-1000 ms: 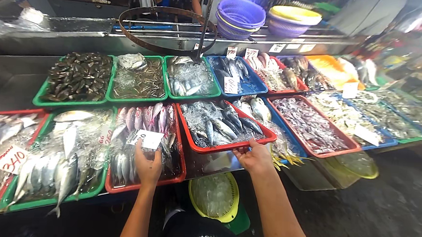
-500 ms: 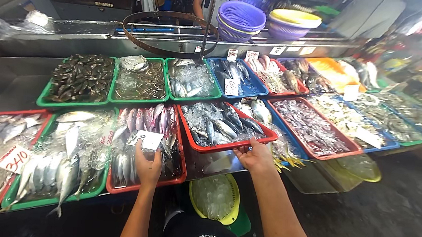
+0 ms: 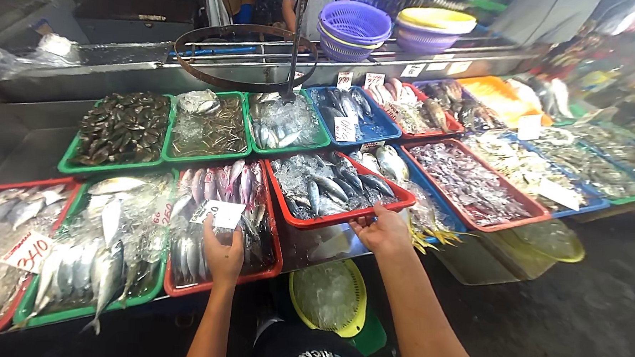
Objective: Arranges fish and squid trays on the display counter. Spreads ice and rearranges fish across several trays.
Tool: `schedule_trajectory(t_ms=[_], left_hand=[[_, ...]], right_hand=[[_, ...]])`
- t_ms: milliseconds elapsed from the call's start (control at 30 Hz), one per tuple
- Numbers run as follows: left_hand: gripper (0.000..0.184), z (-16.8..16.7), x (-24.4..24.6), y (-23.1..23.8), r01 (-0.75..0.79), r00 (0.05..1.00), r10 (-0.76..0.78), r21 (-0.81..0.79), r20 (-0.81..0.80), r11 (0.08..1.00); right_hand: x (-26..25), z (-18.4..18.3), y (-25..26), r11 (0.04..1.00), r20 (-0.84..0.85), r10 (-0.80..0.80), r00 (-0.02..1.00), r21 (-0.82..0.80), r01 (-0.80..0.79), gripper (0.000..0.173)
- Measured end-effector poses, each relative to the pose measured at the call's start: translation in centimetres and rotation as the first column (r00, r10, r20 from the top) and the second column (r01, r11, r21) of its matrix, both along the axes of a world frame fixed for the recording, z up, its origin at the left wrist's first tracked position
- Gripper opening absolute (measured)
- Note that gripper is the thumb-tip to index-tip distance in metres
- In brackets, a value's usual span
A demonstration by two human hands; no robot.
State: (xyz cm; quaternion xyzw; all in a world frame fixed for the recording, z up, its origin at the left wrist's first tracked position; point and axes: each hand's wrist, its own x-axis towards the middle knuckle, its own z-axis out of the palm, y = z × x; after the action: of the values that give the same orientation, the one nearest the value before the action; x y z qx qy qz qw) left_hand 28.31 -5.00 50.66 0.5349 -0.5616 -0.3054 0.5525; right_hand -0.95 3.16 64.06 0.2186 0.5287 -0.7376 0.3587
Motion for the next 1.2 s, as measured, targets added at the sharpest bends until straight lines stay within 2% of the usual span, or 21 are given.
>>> schedule_trajectory(t_ms=[233,400,500,733,833,900,933,967,1000,1033,1067,1100,1133,1167,1200], left_hand=[[0.078,-0.1,0.0,0.2,-0.002,1.0,0.002,-0.015,0.022,1.0],[0.079,-0.5,0.0,0.5,0.007,0.999,-0.007,-0.008,0.043,1.0],[0.079,-0.7,-0.1,0.9,0.02,0.999,-0.021,0.009,0.041,1.0],[0.08,-1.6,0.6,2.1,0.071,0.996,-0.076,0.079,0.053,0.994],[0.079,-2.1,0.8,2.0,0.076,0.993,-0.084,0.101,0.08,0.992],[0.078,-2.4,0.7,2.0,0.083,0.988,-0.098,0.124,0.121,0.989],[0.078,-2.5,0.5,1.9,0.091,0.986,-0.108,0.132,0.127,0.987],[0.078,-2.6,0.0,1.7,0.104,0.985,-0.121,0.136,0.126,0.985],[0.079,-2.6,-0.5,1.7,0.125,0.983,-0.141,0.141,0.113,0.982],[0.079,-2.6,-1.3,1.5,0.15,0.982,-0.165,0.144,0.096,0.978],[0.079,-2.5,-2.1,1.4,0.185,0.977,-0.198,0.146,0.083,0.972],[0.077,-2.4,-2.8,1.5,0.234,0.966,-0.247,0.154,0.075,0.96],[0.076,-2.5,-3.6,1.5,0.298,0.947,-0.313,0.161,0.074,0.941],[0.074,-2.7,-4.3,1.5,0.382,0.915,-0.397,0.162,0.071,0.91],[0.071,-2.9,-5.1,1.6,0.481,0.865,-0.496,0.162,0.072,0.862]], right_hand=[[-0.1,-0.6,0.3,1.0,0.006,0.007,1.0,0.007,-0.007,0.033],[0.1,-2.6,1.2,0.999,0.023,0.009,1.0,0.054,-0.01,0.032],[0.1,-5.8,2.4,0.995,0.037,0.015,0.999,0.103,-0.019,0.035],[0.2,-17.4,4.9,0.967,0.138,0.11,0.984,0.215,-0.138,0.038],[-0.4,-18.7,5.0,0.944,0.086,0.182,0.979,0.262,-0.199,0.038],[-0.8,-19.2,5.8,0.889,0.037,0.313,0.949,0.339,-0.307,0.043],[-1.1,-19.2,6.1,0.818,0.006,0.427,0.904,0.424,-0.389,0.046],[-1.5,-19.1,6.5,0.687,-0.017,0.579,0.815,0.548,-0.476,0.05],[-2.1,-19.0,7.1,0.501,-0.026,0.74,0.672,0.688,-0.525,0.056],[-2.7,-18.8,7.6,0.3,-0.008,0.869,0.495,0.803,-0.514,0.061],[-3.2,-18.4,7.8,0.151,0.018,0.943,0.333,0.868,-0.474,0.062],[-3.4,-17.8,8.0,0.072,0.03,0.976,0.216,0.891,-0.448,0.061],[-3.3,-17.3,8.3,0.048,0.014,0.991,0.133,0.893,-0.447,0.058],[-3.0,-16.8,8.5,0.071,-0.037,0.996,0.082,0.879,-0.471,0.055],[-2.6,-16.3,8.8,0.135,-0.118,0.991,0.066,0.844,-0.519,0.052]])
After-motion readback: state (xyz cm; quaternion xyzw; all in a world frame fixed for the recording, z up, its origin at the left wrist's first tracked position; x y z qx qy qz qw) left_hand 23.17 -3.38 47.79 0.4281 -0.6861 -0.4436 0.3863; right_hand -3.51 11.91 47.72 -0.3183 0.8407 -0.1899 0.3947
